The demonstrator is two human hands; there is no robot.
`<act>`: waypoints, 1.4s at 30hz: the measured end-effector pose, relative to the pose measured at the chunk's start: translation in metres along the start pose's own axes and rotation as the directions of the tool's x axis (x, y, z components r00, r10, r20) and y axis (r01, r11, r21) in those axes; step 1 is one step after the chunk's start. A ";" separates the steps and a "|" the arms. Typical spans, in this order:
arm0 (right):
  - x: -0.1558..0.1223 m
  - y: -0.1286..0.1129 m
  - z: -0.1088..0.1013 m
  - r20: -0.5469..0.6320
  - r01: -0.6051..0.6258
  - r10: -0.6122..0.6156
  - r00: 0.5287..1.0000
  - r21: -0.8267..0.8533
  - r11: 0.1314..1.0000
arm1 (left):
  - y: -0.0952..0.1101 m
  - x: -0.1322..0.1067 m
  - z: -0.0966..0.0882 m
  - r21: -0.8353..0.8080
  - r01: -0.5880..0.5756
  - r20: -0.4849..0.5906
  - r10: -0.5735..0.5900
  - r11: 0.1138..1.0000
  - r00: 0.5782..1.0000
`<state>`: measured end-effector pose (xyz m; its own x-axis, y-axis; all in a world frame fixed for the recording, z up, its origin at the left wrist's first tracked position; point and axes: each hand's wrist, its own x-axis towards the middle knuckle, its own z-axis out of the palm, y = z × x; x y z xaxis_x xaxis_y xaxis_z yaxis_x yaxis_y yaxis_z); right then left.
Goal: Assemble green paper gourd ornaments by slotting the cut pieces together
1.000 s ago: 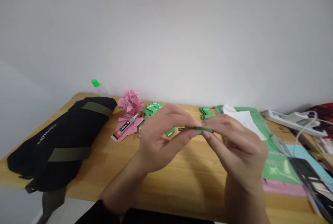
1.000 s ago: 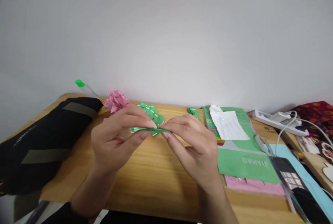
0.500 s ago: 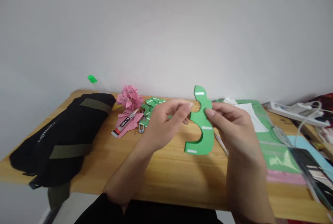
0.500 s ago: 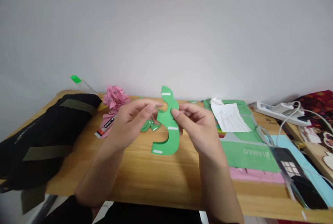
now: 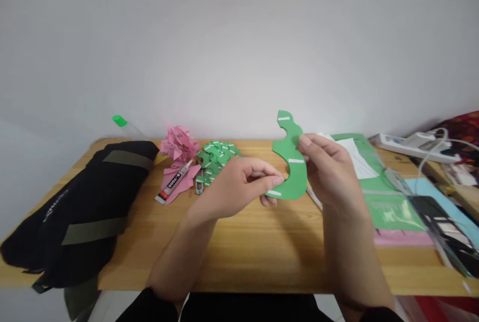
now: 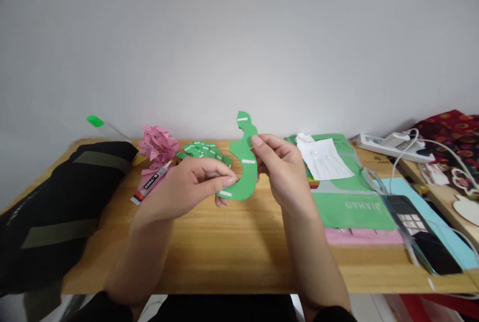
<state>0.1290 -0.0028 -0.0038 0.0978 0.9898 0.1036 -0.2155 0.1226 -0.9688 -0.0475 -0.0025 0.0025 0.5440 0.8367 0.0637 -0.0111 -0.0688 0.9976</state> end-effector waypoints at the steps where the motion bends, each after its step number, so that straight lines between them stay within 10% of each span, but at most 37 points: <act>1: 0.000 -0.001 -0.001 0.052 -0.015 0.014 0.999 0.016 1.000 | -0.001 0.000 0.000 0.011 -0.007 0.001 0.007 1.000 1.000; 9: -0.003 -0.003 -0.006 0.337 -0.163 0.130 0.933 0.073 0.984 | 0.002 -0.002 -0.007 0.307 -0.176 -0.017 0.190 0.935 0.982; 15: -0.005 -0.002 0.000 0.262 -0.060 0.053 0.964 0.022 0.998 | -0.004 -0.005 -0.002 0.328 -0.122 -0.334 0.236 0.937 0.913; 27: -0.014 0.002 0.009 0.260 0.051 -0.009 0.966 -0.154 0.987 | -0.010 0.000 0.004 0.138 -0.177 -0.264 0.209 0.974 0.942; 42: -0.008 -0.001 0.003 0.329 -0.170 0.169 0.929 -0.026 0.985 | -0.007 0.002 -0.010 0.065 -0.252 -0.243 0.261 0.965 0.934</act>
<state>0.1254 -0.0105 -0.0031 -0.2658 0.9640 0.0065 -0.2039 -0.0496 -0.9777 -0.0546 0.0054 -0.0037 0.3012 0.8960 0.3264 -0.0930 -0.3131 0.9452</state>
